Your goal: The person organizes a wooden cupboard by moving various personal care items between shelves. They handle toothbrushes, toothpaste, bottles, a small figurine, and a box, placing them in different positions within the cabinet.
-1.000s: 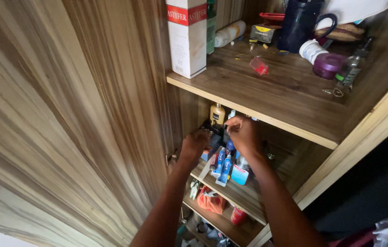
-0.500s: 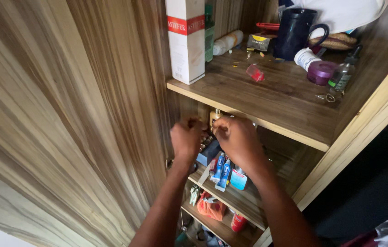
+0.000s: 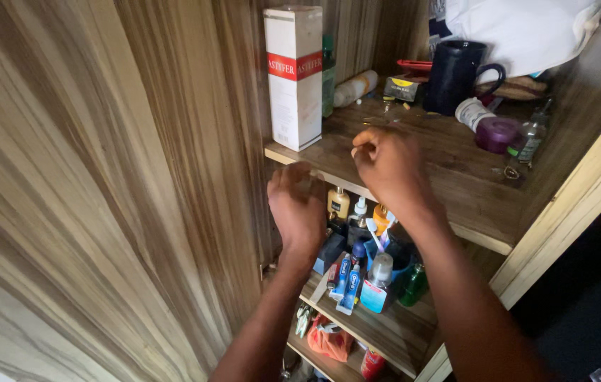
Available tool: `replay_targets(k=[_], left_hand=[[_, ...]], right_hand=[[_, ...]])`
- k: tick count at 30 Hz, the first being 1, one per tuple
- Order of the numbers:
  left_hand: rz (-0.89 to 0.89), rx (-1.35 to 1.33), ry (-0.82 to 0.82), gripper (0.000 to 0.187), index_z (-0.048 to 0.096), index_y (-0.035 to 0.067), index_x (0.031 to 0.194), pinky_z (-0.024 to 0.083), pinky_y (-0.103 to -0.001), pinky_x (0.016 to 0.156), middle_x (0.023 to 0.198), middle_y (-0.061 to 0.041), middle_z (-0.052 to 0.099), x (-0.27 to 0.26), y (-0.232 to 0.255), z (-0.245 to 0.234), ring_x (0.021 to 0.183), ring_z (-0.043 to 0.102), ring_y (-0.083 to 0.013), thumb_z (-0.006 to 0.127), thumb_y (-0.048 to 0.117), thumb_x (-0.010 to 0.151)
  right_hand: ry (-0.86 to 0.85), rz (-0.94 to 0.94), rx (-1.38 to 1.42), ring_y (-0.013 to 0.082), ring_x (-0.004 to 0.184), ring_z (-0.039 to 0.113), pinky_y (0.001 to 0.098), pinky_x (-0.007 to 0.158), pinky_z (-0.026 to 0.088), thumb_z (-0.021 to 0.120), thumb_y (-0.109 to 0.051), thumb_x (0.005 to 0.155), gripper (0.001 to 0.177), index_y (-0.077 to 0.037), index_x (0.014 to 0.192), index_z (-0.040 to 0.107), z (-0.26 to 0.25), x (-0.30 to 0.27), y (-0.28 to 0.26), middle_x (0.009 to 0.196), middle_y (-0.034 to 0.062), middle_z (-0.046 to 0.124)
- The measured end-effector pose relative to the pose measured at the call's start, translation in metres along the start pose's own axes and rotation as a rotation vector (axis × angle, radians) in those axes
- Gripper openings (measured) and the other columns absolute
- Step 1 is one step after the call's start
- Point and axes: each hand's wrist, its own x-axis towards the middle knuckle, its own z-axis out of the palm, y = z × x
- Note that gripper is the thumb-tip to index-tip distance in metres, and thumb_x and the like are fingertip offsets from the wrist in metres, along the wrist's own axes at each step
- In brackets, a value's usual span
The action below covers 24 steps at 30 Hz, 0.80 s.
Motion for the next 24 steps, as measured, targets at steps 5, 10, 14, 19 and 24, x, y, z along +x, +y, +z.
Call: replay_targets(k=[5,10,14,19,24], left_hand=[[0.016,0.08,-0.01,0.036,0.066,0.004,0.114,0.043,-0.05,0.098,0.115,-0.019,0.062,0.006,-0.009,0.01,0.112,0.053,-0.0413,0.076,0.009,0.081],[0.077,0.098,-0.022,0.034,0.066,0.004,0.114,0.044,-0.049,0.1,0.121,-0.019,0.061,0.001,-0.016,0.018,0.117,0.052,-0.041,0.075,0.009,0.082],[0.129,0.109,-0.02,0.031,0.068,0.005,0.115,0.044,-0.049,0.101,0.122,-0.019,0.061,-0.002,-0.016,0.022,0.119,0.051,-0.0407,0.075,0.01,0.085],[0.126,0.128,-0.036,0.031,0.068,0.005,0.113,0.045,-0.049,0.103,0.118,-0.016,0.063,0.005,-0.021,0.021,0.12,0.052,-0.0394,0.077,0.011,0.084],[0.033,-0.009,0.026,0.037,0.066,0.006,0.117,0.042,-0.047,0.108,0.121,-0.015,0.063,0.016,-0.015,0.025,0.122,0.054,-0.0369,0.08,0.013,0.084]], right_hand=[[0.115,-0.17,-0.116,0.034,0.082,0.071,0.0425,0.077,0.055,0.075,-0.004,0.081,0.007,-0.002,0.087,0.076,0.01,-0.005,0.009,0.078,0.017,0.071],[0.01,0.005,0.044,0.0307,0.078,0.074,0.039,0.074,0.057,0.072,-0.007,0.083,0.011,-0.002,0.093,0.075,0.017,-0.008,0.017,0.085,0.0183,0.074],[-0.045,0.005,0.03,0.03,0.077,0.074,0.039,0.076,0.057,0.069,-0.005,0.084,0.012,-0.002,0.093,0.076,0.017,-0.005,0.019,0.085,0.0181,0.075],[-0.087,0.046,0.043,0.0303,0.077,0.074,0.0392,0.075,0.057,0.069,-0.006,0.084,0.014,-0.001,0.095,0.076,0.015,-0.008,0.014,0.085,0.0196,0.075],[-0.1,0.045,0.003,0.0332,0.081,0.074,0.0407,0.077,0.056,0.071,-0.007,0.083,0.017,-0.001,0.097,0.077,0.017,-0.006,0.019,0.088,0.0208,0.075]])
